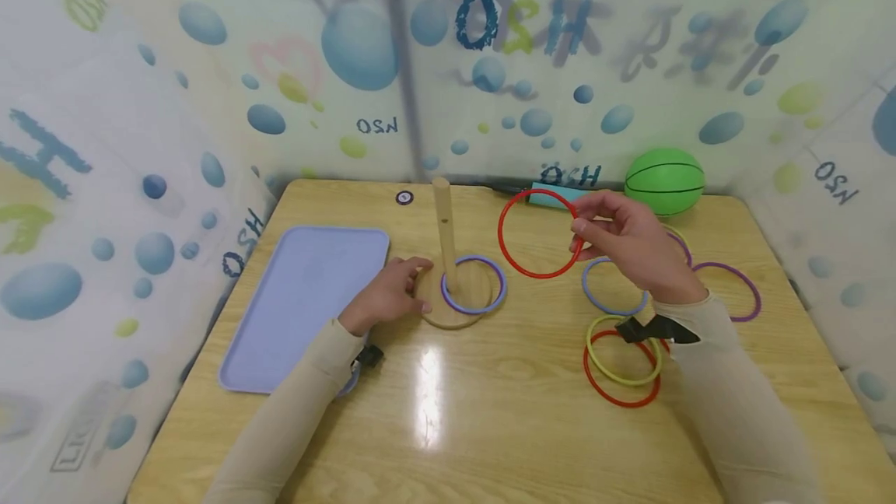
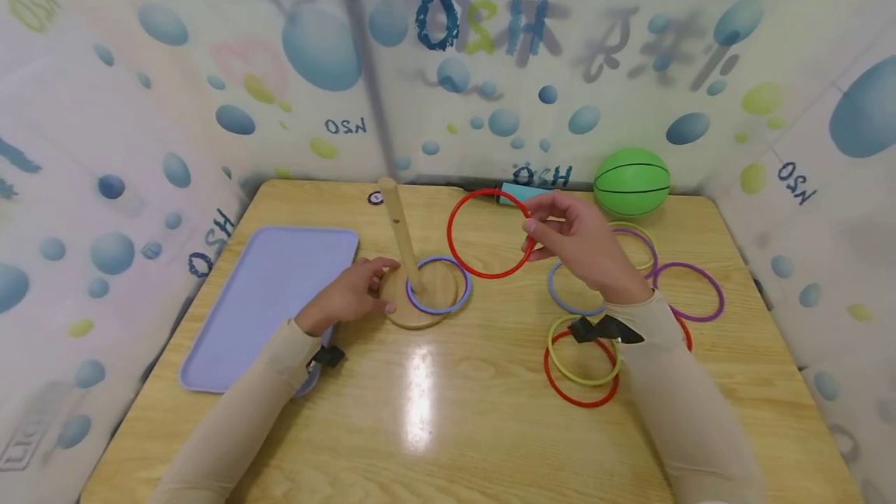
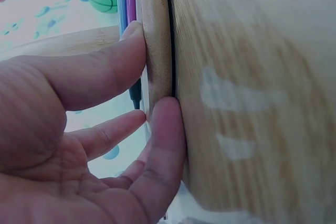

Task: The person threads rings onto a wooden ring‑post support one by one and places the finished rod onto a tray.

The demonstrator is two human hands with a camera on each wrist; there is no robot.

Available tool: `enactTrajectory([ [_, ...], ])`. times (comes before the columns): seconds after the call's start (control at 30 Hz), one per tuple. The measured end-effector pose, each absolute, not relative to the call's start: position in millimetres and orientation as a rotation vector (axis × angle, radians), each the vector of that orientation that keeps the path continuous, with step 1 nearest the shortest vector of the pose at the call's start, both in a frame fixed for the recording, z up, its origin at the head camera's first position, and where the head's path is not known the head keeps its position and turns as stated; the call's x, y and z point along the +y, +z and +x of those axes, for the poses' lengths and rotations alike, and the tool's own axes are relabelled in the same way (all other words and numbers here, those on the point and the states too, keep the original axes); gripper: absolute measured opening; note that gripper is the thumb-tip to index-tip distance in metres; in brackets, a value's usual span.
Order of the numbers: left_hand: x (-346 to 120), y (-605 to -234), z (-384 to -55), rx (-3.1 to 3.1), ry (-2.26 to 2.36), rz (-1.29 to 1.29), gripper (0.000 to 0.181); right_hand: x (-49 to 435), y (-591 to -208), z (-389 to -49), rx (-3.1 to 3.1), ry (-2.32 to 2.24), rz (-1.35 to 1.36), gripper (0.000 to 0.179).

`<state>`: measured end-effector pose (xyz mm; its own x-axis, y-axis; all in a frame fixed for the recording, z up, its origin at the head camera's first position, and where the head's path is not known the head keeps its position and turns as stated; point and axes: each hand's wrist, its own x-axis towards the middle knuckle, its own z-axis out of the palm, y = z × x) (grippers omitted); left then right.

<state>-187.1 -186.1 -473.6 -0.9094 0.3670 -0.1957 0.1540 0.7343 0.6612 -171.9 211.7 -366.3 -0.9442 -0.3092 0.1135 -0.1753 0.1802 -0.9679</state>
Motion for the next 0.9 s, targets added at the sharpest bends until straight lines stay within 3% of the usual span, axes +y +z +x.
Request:
enactTrajectory([
  [0.53, -185.0, -470.0, -185.7, 2.634, 0.948, 0.442, 0.076, 157.2, -341.0, -186.7, 2.089, -2.143, -0.640, 0.024],
  [0.9, -186.1, -469.6, -184.4, 2.642, 0.919, 0.429, 0.078, 120.1, -349.0, -205.1, 1.845, -2.248, -0.609, 0.019],
])
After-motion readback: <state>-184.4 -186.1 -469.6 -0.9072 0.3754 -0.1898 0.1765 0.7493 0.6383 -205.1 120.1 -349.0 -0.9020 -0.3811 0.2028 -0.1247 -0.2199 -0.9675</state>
